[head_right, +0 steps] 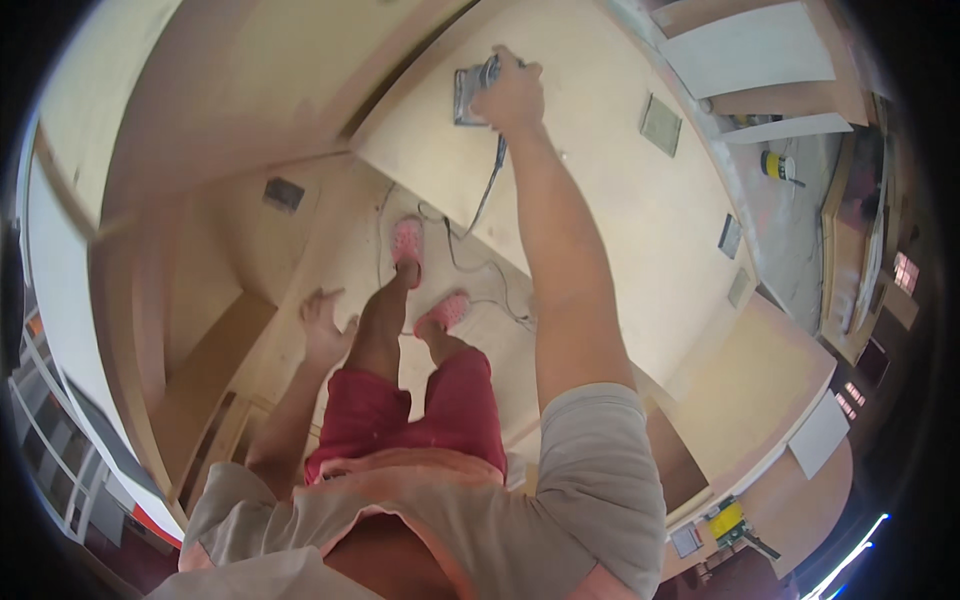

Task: The person sands the interior shelves, edges, and exterior surfaces of a wooden cabinet using a power sander.

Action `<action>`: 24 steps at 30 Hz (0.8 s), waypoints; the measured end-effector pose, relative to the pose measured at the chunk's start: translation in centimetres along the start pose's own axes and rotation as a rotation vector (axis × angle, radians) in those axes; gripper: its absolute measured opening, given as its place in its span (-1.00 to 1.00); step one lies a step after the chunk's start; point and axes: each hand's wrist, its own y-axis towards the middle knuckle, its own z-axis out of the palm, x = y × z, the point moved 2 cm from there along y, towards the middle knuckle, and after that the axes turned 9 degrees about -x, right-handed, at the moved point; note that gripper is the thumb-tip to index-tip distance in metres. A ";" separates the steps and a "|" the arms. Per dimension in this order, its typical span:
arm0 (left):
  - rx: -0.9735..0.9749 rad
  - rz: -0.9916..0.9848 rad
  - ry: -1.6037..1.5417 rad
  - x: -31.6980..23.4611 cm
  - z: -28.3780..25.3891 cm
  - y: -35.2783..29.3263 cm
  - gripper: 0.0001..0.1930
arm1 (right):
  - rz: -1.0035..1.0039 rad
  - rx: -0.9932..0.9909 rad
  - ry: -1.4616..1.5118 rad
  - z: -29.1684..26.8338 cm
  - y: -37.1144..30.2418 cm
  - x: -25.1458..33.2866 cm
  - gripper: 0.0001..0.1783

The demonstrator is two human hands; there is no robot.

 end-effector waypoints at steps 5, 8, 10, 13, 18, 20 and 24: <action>0.417 -0.269 -0.041 5.2 4.5 -0.9 -0.50 | 0.262 -0.253 0.010 -0.1 11.1 -1.6 -0.18; 0.519 -0.421 0.007 9.3 5.3 -0.5 -0.50 | 0.200 -0.284 -0.044 1.3 14.5 -1.5 -0.12; 0.549 -0.497 0.045 11.5 5.2 -0.3 -0.50 | 0.002 -0.200 -0.060 1.6 13.7 0.1 -0.11; 0.611 -0.626 0.055 14.4 6.7 -0.2 -0.49 | -0.181 -0.117 -0.119 0.2 14.2 1.5 -0.08; 0.661 -0.673 -0.044 15.7 11.8 3.2 -0.49 | -0.067 -0.393 -0.270 -0.3 21.4 -4.5 -0.54; 0.588 -0.566 -0.122 17.2 15.2 3.9 -0.48 | -0.157 -0.403 -0.434 -0.8 24.1 -7.0 -0.52; 0.699 -0.576 0.003 18.1 20.8 9.0 -0.43 | -0.292 -0.327 -0.268 -1.8 21.6 -4.7 -0.36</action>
